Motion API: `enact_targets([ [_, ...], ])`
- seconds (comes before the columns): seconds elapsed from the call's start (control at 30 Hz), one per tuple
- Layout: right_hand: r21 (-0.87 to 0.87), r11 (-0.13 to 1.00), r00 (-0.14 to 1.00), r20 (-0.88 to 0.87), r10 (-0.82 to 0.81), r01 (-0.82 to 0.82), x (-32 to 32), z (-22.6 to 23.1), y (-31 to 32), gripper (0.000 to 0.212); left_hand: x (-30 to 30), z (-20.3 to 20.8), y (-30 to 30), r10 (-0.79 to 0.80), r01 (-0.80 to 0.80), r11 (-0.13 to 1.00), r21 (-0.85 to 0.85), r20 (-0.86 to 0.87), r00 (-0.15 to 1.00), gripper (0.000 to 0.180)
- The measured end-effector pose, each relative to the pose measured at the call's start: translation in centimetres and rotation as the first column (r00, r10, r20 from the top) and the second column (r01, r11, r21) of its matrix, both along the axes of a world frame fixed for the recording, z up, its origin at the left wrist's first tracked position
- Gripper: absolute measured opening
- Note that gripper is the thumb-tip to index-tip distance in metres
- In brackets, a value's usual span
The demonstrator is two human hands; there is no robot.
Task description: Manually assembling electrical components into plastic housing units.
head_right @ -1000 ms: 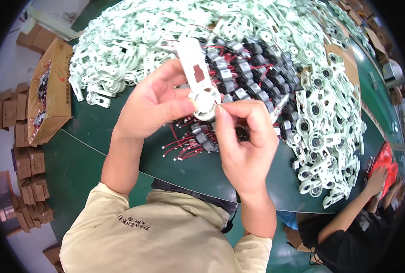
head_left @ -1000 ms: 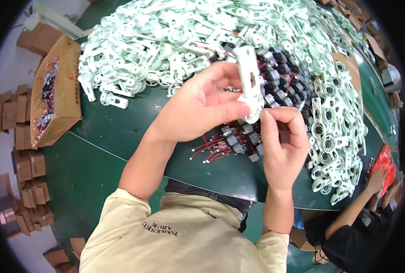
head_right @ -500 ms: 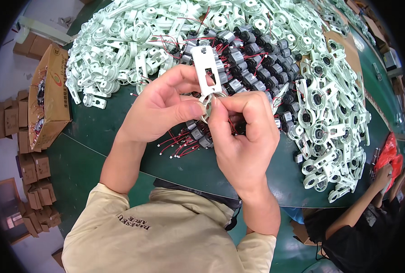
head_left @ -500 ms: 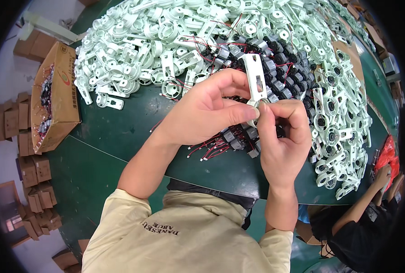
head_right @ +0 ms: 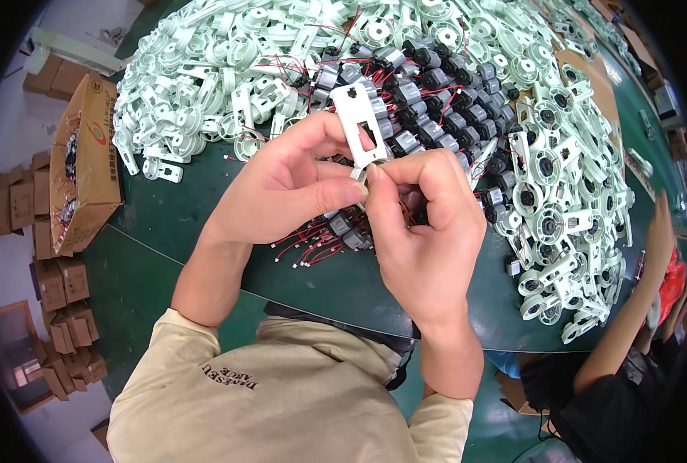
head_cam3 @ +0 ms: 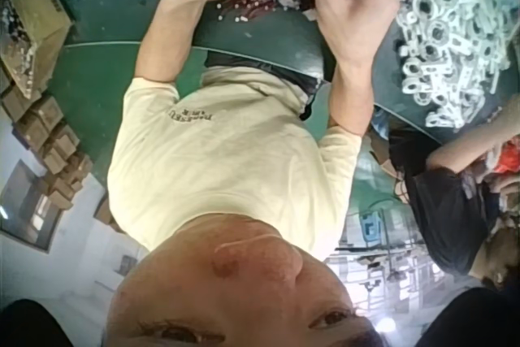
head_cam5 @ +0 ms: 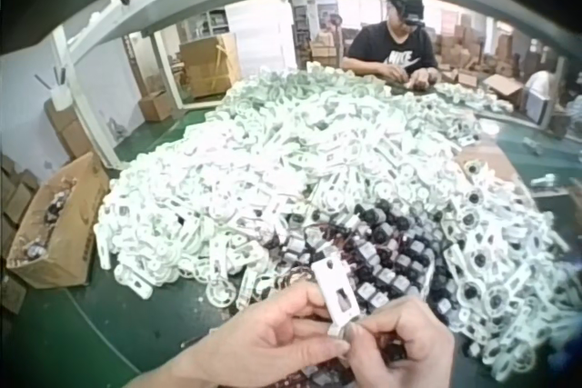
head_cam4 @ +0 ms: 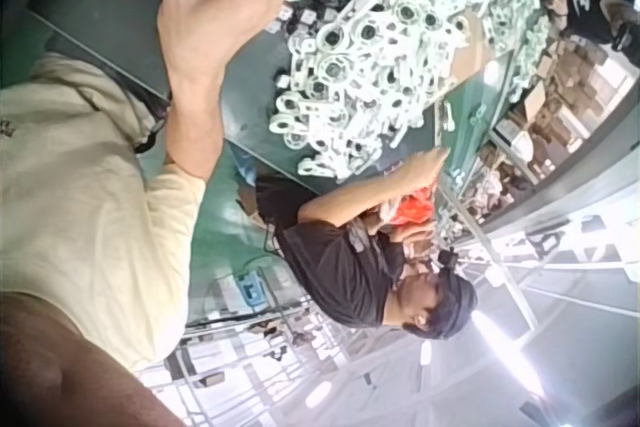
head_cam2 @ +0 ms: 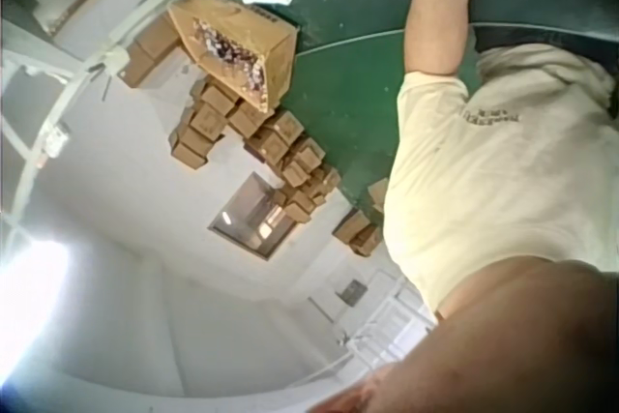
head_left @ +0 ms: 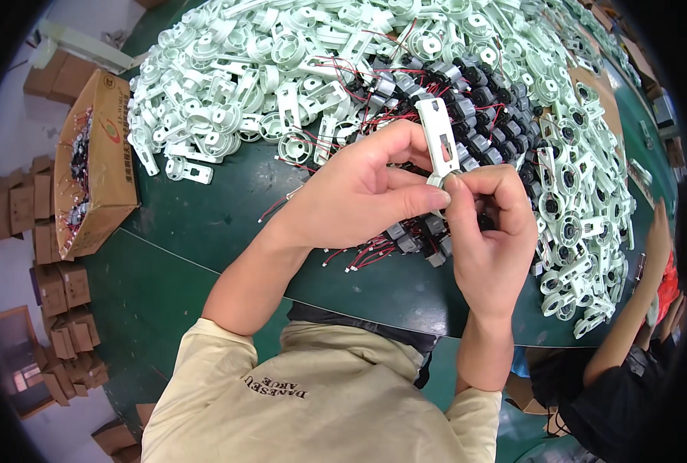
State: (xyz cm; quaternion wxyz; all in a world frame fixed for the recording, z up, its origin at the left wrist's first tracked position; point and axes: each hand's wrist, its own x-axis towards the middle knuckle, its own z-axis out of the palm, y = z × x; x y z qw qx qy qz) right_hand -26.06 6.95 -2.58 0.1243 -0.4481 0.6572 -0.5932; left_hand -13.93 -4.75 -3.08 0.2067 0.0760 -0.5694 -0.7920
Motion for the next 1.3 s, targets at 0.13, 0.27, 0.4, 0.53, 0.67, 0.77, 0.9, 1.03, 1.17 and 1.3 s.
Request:
enact_targets([
  [0.13, 0.099, 0.995, 0.998, 0.053, -0.033, 0.028, -0.3, 0.3, 0.2, 0.009, 0.1, 0.2, 0.0, 0.003, -0.003, 1.0, 0.002, 0.003, 1.0, 0.032],
  [0.27, 0.013, 0.996, 0.987, 0.139, 0.085, -0.087, -0.3, 0.5, -0.1, 0.009, 0.3, 0.3, -0.4, 0.086, -0.086, 0.996, 0.006, 0.017, 0.996, 0.028],
  [0.4, -0.019, 0.976, 0.923, 0.323, 0.21, -0.216, -0.7, 0.7, 0.5, 0.023, 0.3, 0.3, -0.8, 0.228, -0.225, 0.966, 0.13, -0.01, 0.974, 0.019],
  [0.53, 0.075, 0.94, 0.774, 0.591, 0.226, -0.332, -0.5, 1.6, 0.6, 0.022, 0.8, 0.6, -1.1, 0.246, -0.243, 0.966, 0.091, -0.022, 0.969, 0.02],
  [0.67, 0.07, 0.918, 0.74, 0.616, 0.268, -0.391, -0.9, 1.6, 0.7, 0.021, 0.6, 0.8, -1.0, 0.281, -0.269, 0.952, 0.15, -0.065, 0.958, 0.022],
  [0.77, 0.014, 0.908, 0.726, 0.605, 0.326, -0.419, -0.9, 1.1, 0.6, 0.023, 0.5, 0.9, -0.8, 0.265, -0.246, 0.95, 0.194, -0.078, 0.961, 0.023],
  [0.9, 0.001, 0.905, 0.701, 0.633, 0.328, -0.425, -0.4, 1.9, 0.3, 0.027, 0.5, 1.0, -0.8, 0.304, -0.283, 0.941, 0.185, -0.1, 0.947, 0.023],
  [1.03, 0.082, 0.923, 0.726, 0.645, 0.238, -0.375, -0.8, 1.9, 0.7, 0.026, 0.5, 0.6, -1.1, 0.346, -0.335, 0.936, 0.107, -0.11, 0.932, 0.028],
  [1.17, 0.113, 0.986, 0.956, 0.28, 0.084, -0.12, -0.8, 0.6, 0.4, 0.028, 0.2, 1.1, -0.4, 0.384, -0.384, 0.921, -0.069, -0.024, 0.923, 0.044],
  [1.3, 0.101, 0.989, 0.956, 0.282, 0.077, -0.11, -0.6, 0.5, 0.2, 0.028, 0.4, 0.5, 0.0, 0.231, -0.224, 0.967, -0.123, 0.048, 0.972, 0.03],
])
